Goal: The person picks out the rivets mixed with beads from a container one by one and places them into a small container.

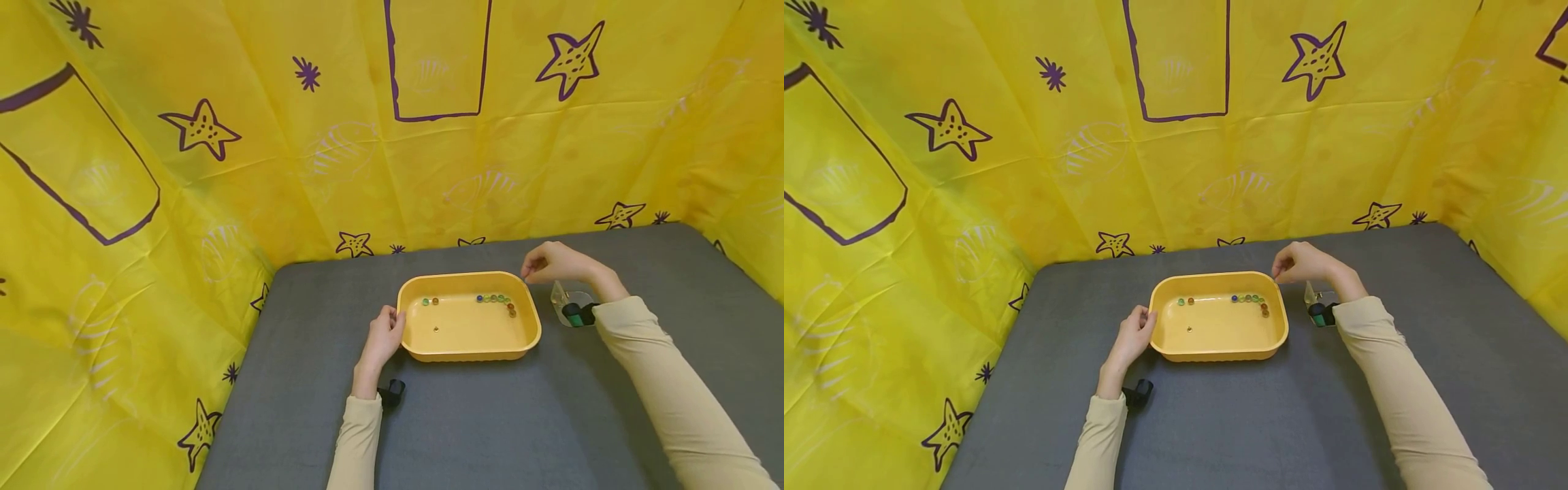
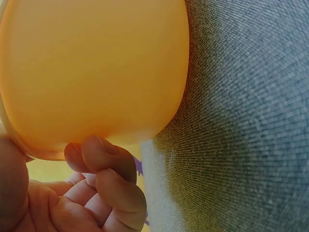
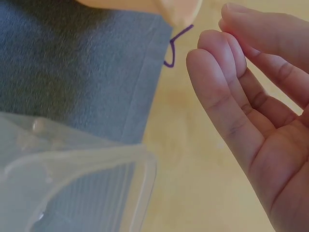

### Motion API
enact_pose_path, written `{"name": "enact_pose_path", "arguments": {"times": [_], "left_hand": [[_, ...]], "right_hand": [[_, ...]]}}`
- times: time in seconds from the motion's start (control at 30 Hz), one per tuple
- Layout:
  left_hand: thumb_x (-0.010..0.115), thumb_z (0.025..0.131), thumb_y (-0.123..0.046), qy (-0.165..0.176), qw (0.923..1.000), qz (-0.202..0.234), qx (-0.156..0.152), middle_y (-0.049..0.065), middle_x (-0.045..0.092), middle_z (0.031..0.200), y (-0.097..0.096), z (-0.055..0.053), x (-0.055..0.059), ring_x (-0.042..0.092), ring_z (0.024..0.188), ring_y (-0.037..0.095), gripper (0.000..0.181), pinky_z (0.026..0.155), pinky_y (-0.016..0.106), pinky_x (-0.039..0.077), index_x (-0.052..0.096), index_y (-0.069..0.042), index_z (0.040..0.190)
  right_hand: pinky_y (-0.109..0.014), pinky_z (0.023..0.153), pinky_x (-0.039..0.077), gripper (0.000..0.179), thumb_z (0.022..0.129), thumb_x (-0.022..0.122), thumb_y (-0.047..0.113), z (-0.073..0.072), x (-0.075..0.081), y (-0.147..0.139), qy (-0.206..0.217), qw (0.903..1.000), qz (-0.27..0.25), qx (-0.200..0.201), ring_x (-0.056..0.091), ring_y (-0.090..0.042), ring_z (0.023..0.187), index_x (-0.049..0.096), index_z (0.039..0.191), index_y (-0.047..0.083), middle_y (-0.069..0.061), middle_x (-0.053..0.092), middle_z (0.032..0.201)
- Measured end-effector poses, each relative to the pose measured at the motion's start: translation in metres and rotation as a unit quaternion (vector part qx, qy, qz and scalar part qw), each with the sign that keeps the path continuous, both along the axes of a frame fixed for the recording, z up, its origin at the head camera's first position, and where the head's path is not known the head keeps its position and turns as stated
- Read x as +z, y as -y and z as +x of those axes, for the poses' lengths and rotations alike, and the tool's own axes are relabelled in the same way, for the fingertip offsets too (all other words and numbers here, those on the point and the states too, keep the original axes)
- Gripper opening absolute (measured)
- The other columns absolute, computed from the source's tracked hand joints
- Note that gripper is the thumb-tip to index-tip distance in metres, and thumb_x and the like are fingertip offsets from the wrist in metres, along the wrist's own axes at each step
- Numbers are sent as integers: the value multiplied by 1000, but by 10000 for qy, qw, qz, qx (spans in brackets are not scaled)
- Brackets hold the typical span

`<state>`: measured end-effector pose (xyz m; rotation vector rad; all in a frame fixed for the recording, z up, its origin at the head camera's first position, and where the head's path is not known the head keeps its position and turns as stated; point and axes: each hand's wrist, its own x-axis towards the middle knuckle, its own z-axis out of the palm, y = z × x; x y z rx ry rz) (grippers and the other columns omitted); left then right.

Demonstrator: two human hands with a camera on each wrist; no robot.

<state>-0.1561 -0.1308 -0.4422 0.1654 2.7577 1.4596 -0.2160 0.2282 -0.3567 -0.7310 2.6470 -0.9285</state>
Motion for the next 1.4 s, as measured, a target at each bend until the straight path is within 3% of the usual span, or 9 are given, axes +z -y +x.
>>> {"name": "enact_pose_path", "arguments": {"times": [0.23,0.47,0.7,1.4], "left_hand": [[47,97,-21,-33,10000,12,-18,6,52,67,0,1,0,49,51,13,22,50,26,43,49,1,100],[47,97,-21,-25,10000,53,-42,6,52,65,0,1,1,49,50,12,23,49,25,43,49,2,100],[47,97,-21,-111,9999,50,-67,7,54,66,1,2,2,48,50,11,24,50,26,43,49,2,100],[47,97,-19,-13,9999,91,-41,10,56,68,1,1,2,49,51,12,22,50,25,44,49,2,100]], "right_hand": [[-28,63,48,8,80,69,5,-3,-2,8,97,9999,-58,28,57,-16,70,67,87,1,-3,64,79],[-29,58,48,8,79,66,5,-6,-5,12,-42,9972,-571,474,57,-15,66,66,85,-1,-3,63,76],[-28,63,48,6,81,65,2,-4,-2,26,21,9997,-76,240,57,-18,71,66,87,-2,-6,64,81],[-29,65,47,5,80,65,1,-11,-10,47,2,9983,-42,582,55,-16,70,66,85,-2,-4,63,78]]}}
